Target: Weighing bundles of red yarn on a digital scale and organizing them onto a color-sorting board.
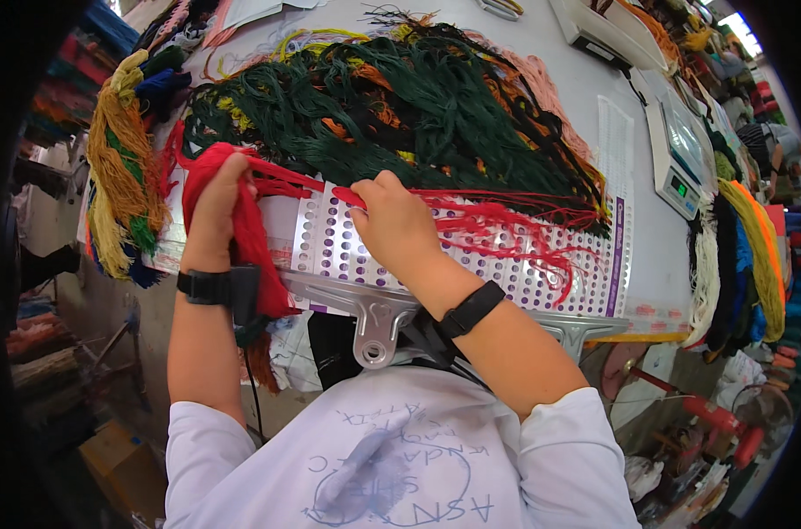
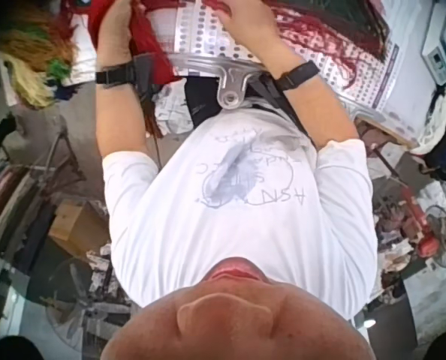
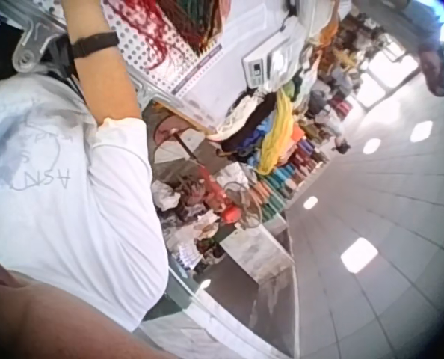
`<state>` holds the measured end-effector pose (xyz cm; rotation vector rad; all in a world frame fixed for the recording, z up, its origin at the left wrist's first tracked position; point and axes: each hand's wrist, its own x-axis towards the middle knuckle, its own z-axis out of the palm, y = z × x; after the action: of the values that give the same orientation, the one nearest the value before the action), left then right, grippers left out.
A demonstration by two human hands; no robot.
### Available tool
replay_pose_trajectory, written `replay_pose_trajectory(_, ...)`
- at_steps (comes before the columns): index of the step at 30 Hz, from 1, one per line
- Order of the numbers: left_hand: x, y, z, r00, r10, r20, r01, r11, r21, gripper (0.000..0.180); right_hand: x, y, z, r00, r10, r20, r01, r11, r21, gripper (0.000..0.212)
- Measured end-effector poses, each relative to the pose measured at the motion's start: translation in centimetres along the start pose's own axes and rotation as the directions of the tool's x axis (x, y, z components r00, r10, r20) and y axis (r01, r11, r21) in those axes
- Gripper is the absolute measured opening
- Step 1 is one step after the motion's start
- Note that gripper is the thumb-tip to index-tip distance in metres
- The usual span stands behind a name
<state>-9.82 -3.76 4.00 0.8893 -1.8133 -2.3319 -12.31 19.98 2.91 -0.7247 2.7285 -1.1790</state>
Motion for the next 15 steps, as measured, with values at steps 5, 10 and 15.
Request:
replay_pose_trajectory(5, -2.4, 1.5, 1.7, 0.998, 0.006, 0.056, 0.008, 0.969, -0.247, 0.017, 0.5, 0.1, 0.4, 0.975, -0.219, -0.035, 0.203, 0.944, -0.261, 0.009)
replay_pose_trajectory(10, -2.2, 0.8, 2.3, 0.926, 0.047, 0.374, 0.102, 0.924, -0.369, 0.014, 1.3, 0.9, 0.3, 0.956, -0.278, -0.090, 0.267, 0.956, -0.119, 0.013)
replay_pose_trajectory(15, -3.3, 0.2, 3.9, 0.882, 0.019, 0.472, 0.116, 0.960, -0.256, 0.016, 1.6, 0.1, -0.8, 0.991, 0.035, 0.133, -0.072, 0.955, 0.287, 0.034)
